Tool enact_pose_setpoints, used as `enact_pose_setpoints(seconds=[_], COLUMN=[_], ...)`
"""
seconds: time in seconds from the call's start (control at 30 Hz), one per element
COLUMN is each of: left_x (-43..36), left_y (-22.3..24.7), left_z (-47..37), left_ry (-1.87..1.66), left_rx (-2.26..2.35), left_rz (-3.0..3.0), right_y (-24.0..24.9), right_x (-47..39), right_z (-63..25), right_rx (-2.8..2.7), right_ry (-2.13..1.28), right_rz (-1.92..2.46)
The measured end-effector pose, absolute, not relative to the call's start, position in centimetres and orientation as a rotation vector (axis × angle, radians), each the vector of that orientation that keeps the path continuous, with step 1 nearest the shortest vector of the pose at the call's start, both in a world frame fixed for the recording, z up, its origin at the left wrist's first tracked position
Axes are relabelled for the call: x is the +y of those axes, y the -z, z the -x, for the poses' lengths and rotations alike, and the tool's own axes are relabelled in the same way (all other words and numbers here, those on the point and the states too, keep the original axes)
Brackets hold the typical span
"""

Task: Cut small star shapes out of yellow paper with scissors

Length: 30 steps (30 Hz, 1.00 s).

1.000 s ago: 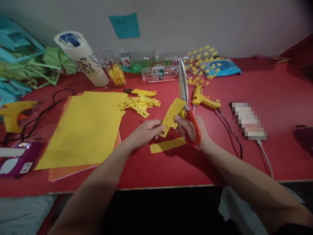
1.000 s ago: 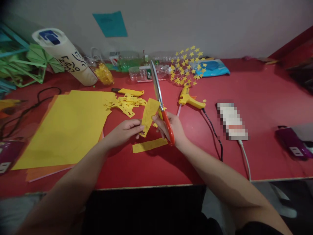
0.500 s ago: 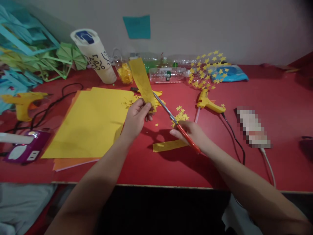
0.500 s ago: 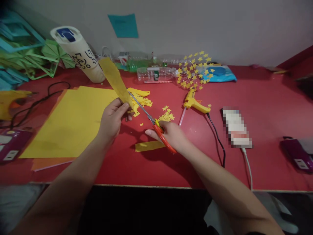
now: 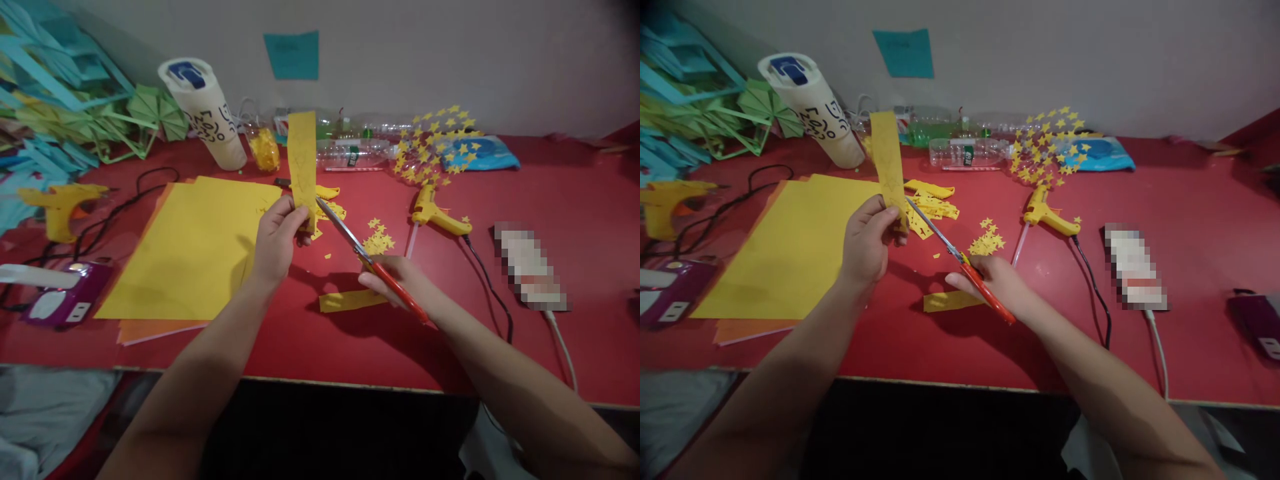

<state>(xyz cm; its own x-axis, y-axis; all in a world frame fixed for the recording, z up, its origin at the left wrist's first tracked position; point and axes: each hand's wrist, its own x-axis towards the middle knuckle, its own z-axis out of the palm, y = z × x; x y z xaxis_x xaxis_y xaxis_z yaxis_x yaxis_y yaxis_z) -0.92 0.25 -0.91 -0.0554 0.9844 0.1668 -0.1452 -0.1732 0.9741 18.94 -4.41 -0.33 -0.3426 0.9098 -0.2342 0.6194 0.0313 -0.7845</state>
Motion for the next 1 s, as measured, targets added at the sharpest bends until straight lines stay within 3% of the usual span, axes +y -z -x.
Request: enact_pose_setpoints(seconds=[0.47,1.0], left_x=[0.4,0.2], left_y=[0.9,1.0], left_z=[1.1,0.9], left_ry=[-1.491,-1.506], left_rx=[1.076,1.018], left_rz=[-1.258,-1.312], right_y=[1.8,1.9], right_x=[-4.6,-5.1], right_z=[-19.1,-18.9], right_rx=[-2.041,-1.832], right_ry=[-1.205,-1.534], right_rz=[1.471,1.301])
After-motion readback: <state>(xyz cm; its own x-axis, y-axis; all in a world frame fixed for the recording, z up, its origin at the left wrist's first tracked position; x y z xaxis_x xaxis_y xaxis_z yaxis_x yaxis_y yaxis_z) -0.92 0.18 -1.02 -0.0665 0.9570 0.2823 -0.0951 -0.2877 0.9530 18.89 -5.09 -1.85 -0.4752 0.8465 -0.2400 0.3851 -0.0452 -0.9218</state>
